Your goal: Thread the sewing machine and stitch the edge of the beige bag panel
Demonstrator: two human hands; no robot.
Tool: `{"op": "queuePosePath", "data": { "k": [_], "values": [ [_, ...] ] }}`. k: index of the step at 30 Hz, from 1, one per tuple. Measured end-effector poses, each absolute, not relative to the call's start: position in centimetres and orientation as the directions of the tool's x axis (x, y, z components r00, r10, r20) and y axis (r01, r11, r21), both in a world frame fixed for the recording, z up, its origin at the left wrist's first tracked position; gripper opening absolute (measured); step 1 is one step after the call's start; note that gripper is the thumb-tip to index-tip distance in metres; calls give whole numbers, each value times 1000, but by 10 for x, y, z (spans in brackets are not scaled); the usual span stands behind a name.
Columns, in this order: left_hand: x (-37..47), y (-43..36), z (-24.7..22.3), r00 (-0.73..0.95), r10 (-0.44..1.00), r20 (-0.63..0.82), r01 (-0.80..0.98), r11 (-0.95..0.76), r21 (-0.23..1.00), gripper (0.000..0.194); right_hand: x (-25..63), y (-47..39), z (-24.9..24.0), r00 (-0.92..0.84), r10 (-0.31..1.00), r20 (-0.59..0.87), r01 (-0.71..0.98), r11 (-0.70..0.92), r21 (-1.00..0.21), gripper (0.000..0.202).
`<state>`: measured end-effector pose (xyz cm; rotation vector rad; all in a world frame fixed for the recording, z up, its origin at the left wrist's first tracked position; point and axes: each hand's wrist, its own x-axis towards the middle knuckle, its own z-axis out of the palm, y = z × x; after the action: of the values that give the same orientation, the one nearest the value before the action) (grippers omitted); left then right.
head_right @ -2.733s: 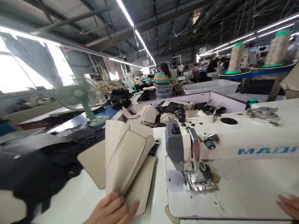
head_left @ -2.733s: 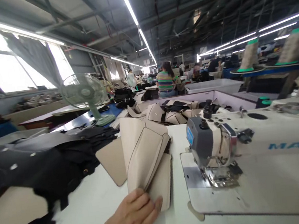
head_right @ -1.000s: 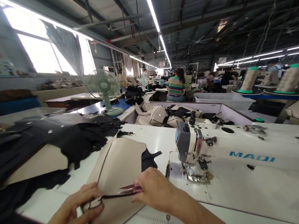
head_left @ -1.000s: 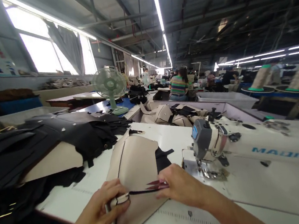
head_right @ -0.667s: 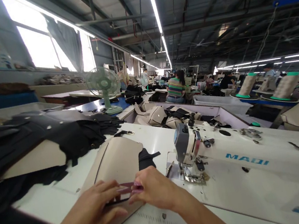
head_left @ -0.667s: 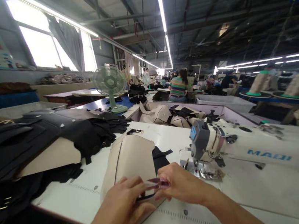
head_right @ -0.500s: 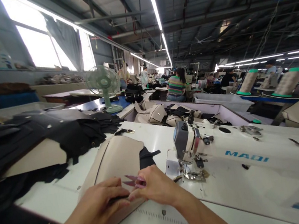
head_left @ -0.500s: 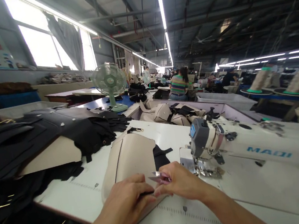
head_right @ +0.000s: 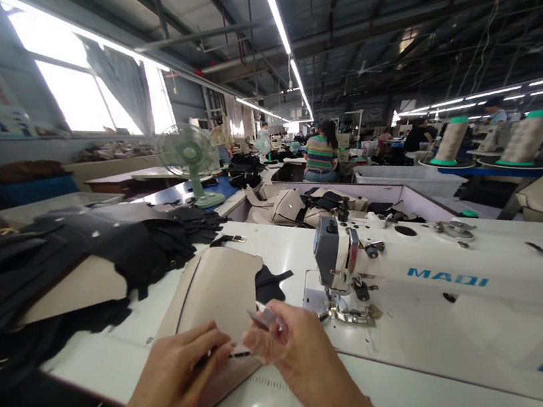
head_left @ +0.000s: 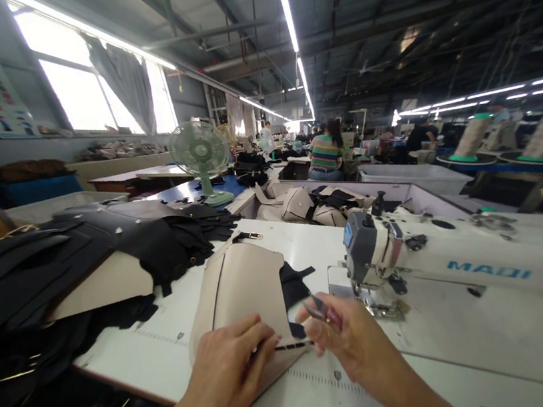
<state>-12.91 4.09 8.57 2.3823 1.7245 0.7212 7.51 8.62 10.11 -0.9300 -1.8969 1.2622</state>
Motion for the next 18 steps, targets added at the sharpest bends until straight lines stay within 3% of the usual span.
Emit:
{"op": "queuePosePath", "data": {
  "k": [5, 9, 13, 18],
  "values": [
    [-128, 44, 81, 265, 888, 376, 926, -343, 158, 33, 65, 50, 53, -382, 905, 187, 422, 350, -836, 60],
    [-124, 45, 85, 337, 847, 410, 913, -401, 78, 27, 44, 39, 18, -278, 901, 333, 591, 433, -680, 55],
    [-121, 44, 88, 351, 827, 440, 886, -445, 129, 26, 30, 38, 11, -263, 850, 457, 717, 489, -497, 53],
    [-117, 44, 87, 353, 803, 480, 822, -512, 251, 26, 16, 39, 13, -154, 803, 576, 860, 396, -322, 59]
  ]
}}
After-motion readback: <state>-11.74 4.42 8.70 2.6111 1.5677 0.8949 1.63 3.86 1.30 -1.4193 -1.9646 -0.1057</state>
